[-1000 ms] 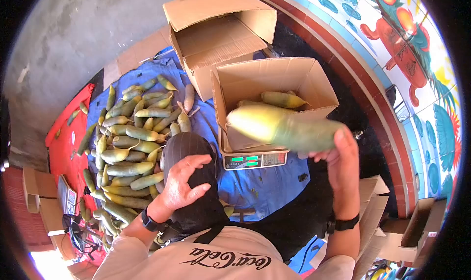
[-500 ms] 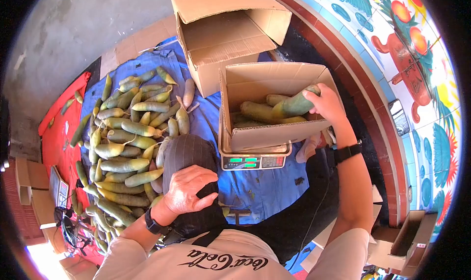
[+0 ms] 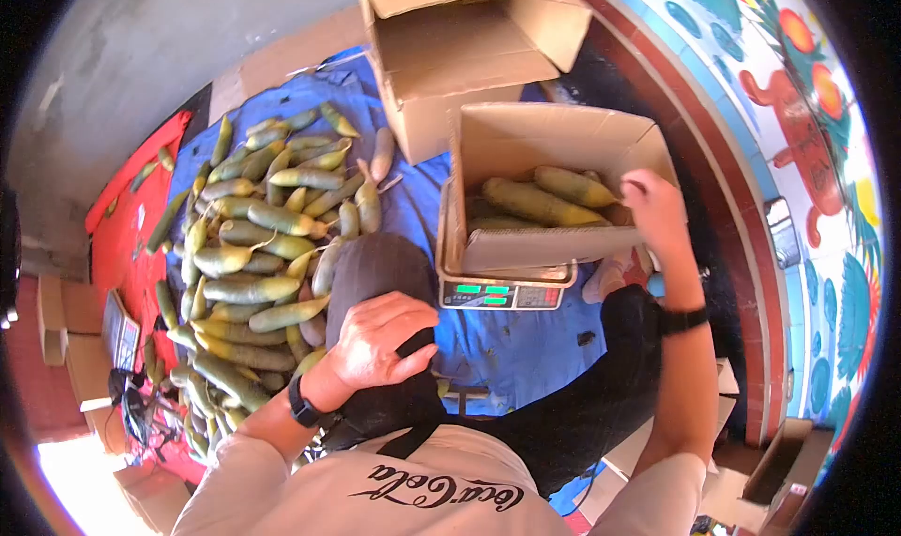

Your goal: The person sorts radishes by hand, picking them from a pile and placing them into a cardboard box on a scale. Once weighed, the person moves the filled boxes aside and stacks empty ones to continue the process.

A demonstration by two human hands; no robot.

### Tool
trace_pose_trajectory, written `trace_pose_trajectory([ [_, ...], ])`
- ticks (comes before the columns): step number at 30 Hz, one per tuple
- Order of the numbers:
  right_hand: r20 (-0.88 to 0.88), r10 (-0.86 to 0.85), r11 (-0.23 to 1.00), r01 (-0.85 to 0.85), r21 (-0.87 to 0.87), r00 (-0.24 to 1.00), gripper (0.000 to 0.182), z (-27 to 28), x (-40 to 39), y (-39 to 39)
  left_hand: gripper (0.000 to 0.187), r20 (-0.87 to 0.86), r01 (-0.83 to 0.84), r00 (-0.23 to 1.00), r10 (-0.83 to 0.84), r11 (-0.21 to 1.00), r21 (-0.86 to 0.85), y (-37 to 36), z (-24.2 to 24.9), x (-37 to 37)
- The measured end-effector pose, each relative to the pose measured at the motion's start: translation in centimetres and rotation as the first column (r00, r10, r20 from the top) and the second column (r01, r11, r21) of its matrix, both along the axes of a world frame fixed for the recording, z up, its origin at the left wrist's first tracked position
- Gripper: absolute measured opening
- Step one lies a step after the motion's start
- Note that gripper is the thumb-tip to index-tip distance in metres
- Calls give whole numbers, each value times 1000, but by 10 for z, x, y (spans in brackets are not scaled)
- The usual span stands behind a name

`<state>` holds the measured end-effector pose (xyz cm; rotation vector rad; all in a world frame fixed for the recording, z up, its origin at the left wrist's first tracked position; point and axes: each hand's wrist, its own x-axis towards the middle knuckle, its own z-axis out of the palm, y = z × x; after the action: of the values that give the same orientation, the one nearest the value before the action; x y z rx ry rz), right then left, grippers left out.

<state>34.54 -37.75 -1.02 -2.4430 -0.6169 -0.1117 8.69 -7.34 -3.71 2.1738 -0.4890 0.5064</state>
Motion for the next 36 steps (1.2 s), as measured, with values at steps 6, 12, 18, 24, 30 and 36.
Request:
trace_pose_trajectory([
  [6,26,-191,966,183,185,981,12,11,-73,-44,20,-19,-17,1000,16,997,-69,-1,-1,-5],
  [12,-24,-390,920,391,30,920,14,-27,-112,-142,13,-26,-83,997,79,960,-267,7,-3,-17],
  [18,-161,-456,883,468,39,875,17,-78,-143,-203,17,-351,-619,779,519,725,-303,77,-33,-49],
  [24,-260,-466,852,508,126,846,17,-74,-141,-199,23,-610,-851,438,661,523,-45,157,-141,-114],
  [30,-149,-445,891,453,23,883,17,-70,-144,-193,38,-744,-454,203,637,734,505,172,-271,-189],
  [36,-100,-443,897,439,-54,891,17,-64,-149,-180,59,-732,-290,-122,670,681,672,138,-265,-204],
])
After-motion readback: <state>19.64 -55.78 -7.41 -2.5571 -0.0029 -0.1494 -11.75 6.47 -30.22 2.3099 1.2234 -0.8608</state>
